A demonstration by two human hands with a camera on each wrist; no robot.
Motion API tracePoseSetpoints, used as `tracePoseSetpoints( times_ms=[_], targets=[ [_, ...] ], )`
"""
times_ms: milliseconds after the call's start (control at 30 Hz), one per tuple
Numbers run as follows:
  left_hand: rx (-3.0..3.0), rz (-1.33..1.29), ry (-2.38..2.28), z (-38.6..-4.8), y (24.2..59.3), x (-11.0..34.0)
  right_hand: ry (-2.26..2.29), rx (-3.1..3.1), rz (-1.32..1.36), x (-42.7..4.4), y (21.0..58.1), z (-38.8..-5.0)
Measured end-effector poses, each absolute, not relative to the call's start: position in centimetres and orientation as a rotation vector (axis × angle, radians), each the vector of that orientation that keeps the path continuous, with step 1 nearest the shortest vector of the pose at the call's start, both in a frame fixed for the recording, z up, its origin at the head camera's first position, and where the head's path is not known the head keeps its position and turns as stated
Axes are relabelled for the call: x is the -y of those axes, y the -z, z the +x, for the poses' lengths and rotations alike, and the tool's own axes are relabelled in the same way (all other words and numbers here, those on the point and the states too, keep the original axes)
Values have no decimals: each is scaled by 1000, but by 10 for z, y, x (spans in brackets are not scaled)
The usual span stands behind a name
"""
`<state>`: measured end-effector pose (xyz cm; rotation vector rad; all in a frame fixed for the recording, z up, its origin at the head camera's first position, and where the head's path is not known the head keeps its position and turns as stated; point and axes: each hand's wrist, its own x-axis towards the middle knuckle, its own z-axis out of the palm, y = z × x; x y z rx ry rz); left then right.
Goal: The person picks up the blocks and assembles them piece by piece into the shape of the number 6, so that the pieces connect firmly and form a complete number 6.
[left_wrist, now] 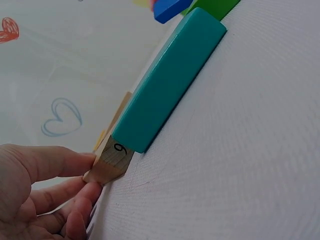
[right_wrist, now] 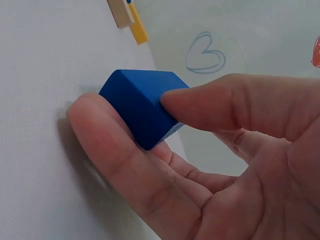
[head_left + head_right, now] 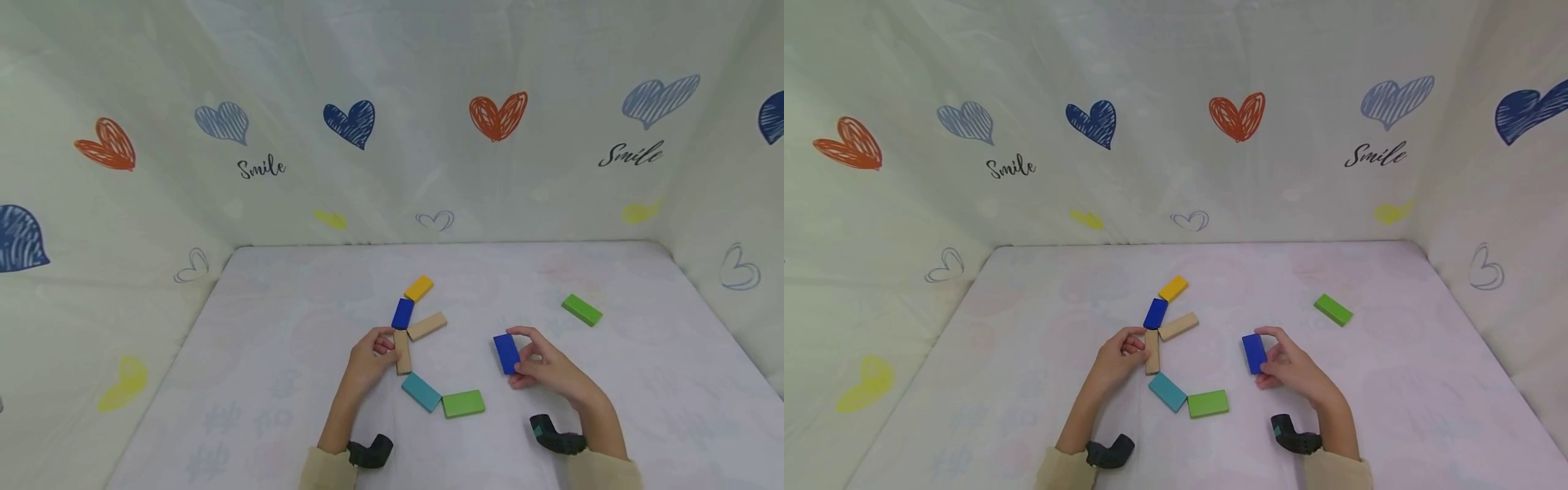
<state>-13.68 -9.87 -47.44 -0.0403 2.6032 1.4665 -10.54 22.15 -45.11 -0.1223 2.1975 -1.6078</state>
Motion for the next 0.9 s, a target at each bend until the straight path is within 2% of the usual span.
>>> tracePoseSetpoints(
  times_ms=[900],
  targets=[
    [-2604, -42, -1476, -136, 473, 99, 1457, -2265, -206, -200, 458, -106]
  ],
)
